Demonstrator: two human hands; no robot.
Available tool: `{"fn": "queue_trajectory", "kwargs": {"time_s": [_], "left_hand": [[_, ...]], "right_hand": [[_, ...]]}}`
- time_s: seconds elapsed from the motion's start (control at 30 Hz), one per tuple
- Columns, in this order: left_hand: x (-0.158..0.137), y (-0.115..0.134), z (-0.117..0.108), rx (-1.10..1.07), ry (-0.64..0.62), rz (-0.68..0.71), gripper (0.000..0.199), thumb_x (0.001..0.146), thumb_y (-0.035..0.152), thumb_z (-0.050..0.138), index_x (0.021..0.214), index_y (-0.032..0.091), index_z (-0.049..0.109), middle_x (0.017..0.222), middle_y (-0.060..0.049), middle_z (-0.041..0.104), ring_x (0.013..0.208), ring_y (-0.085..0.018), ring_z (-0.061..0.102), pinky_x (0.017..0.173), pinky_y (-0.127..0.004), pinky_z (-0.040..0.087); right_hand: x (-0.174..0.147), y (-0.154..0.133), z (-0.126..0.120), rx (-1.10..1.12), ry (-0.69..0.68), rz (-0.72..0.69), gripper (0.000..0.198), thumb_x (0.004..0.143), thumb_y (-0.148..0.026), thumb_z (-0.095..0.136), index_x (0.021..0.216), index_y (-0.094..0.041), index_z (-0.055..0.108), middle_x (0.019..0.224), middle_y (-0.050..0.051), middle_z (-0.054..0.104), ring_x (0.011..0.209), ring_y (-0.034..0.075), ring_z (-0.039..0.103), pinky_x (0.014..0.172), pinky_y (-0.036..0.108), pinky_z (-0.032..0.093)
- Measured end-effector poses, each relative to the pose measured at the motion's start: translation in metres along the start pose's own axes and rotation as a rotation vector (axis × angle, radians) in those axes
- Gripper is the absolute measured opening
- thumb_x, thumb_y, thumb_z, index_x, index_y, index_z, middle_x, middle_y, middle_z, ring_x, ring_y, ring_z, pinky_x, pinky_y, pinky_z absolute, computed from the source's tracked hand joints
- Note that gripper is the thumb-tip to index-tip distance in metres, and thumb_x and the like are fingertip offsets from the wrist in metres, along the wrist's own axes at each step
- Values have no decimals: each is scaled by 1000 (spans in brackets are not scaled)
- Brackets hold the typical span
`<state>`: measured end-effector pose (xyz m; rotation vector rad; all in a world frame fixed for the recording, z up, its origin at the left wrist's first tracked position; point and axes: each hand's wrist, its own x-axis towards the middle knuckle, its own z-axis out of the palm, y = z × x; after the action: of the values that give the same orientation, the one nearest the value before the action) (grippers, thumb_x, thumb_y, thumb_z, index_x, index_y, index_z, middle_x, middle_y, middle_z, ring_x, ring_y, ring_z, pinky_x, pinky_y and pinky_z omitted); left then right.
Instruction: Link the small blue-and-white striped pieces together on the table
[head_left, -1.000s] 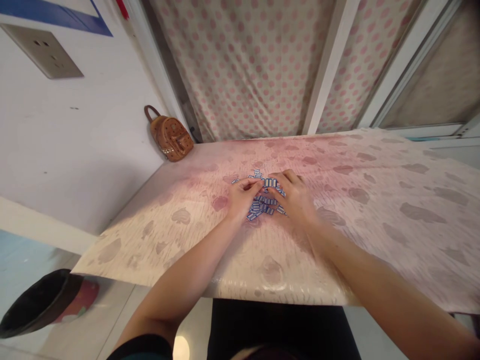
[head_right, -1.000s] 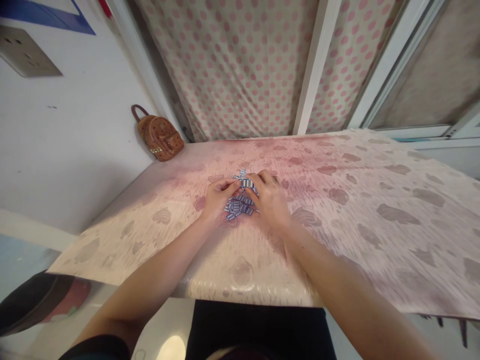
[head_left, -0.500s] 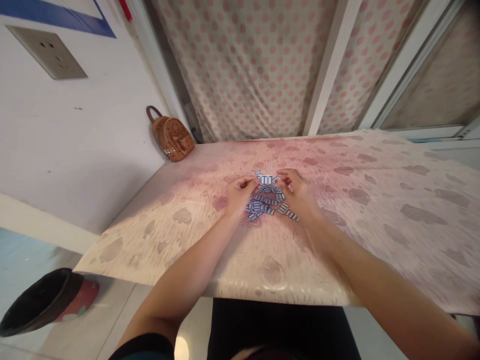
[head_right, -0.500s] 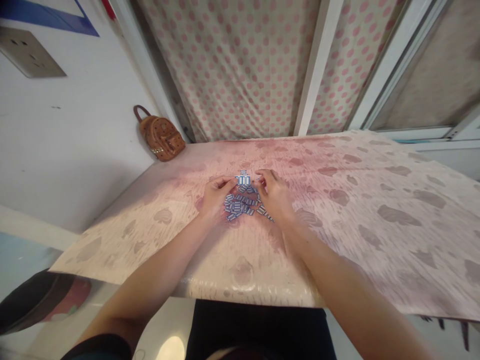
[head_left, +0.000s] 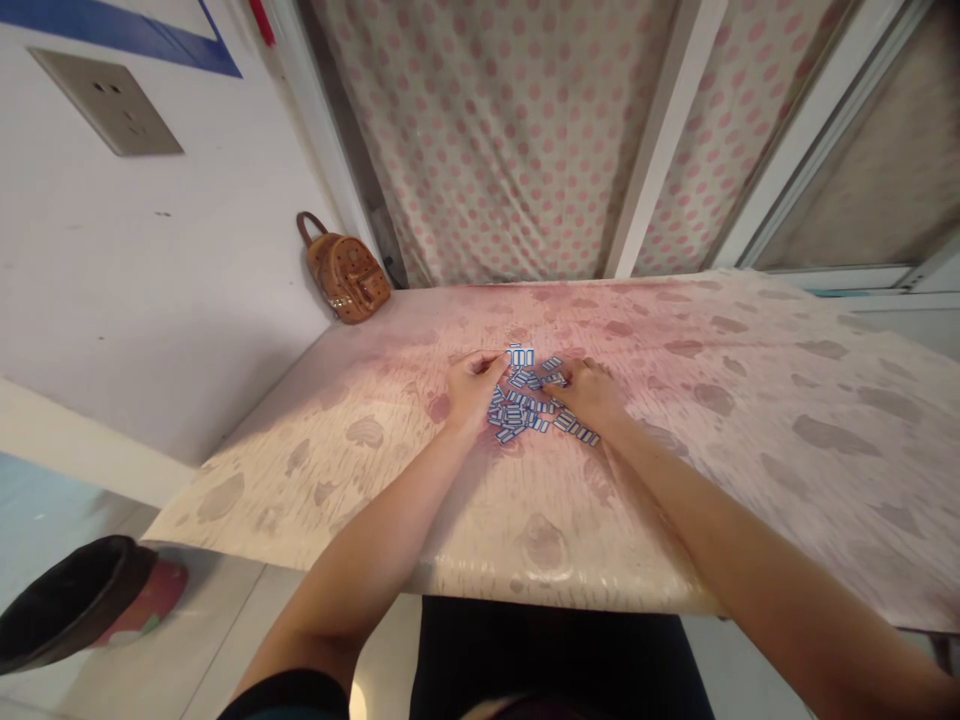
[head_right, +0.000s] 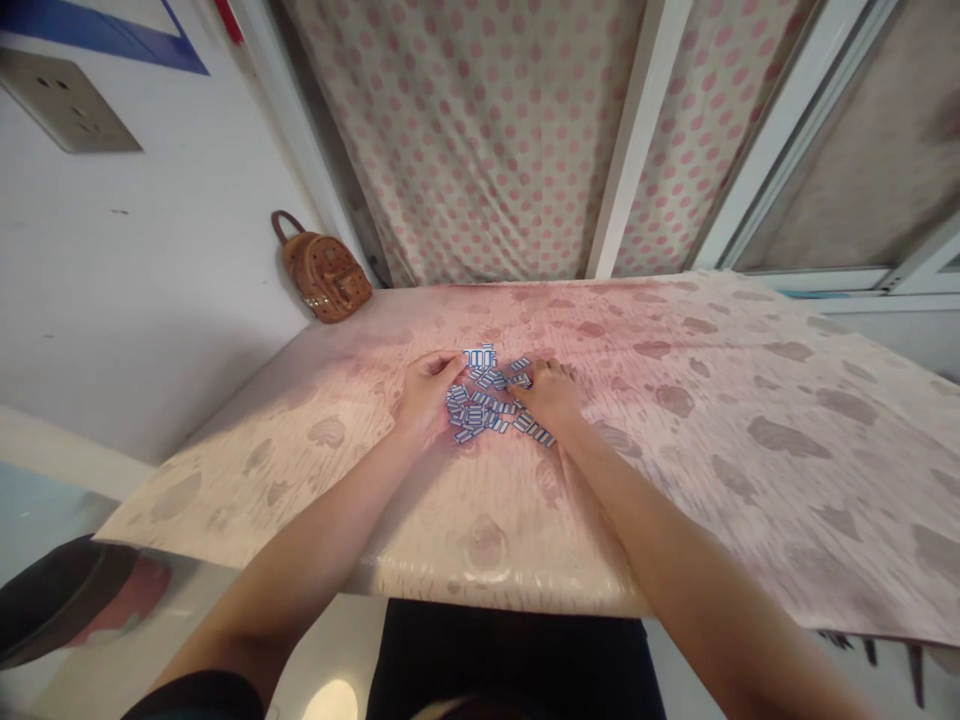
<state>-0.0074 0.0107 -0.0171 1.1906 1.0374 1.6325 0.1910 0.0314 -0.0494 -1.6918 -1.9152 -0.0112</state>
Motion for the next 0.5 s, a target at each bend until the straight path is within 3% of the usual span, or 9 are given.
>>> {"fn": "queue_trajectory", "kwargs": {"time_s": [0.2,0.33,0.5], "left_hand": [[1,-1,-1,-24,-5,4,17,75,31,77,82,16,77,72,-3,72,65,-14,65,63,-24,49],[1,-1,-2,-16,-1,5,16,75,31,77,81,16,77,73,-3,73,65,-13,65,64,-24,49],[1,-4,-2,-16,-7,7,16,74,30,78,81,16,77,75,-4,74,66,-14,66,65,-25,50]], "right_hand": [[1,0,-1,175,17,-18,24,87,-25,57,106,-17,69,103,11,70,96,28,65,83,37,47],[2,1,-4,293,43,-14,27,91,-23,45,93,-18,71,92,9,70,85,24,65,75,33,47],[2,4,-13,402,100,24,21,83,-28,54,82,-19,72,85,7,66,73,20,61,69,31,46]]}}
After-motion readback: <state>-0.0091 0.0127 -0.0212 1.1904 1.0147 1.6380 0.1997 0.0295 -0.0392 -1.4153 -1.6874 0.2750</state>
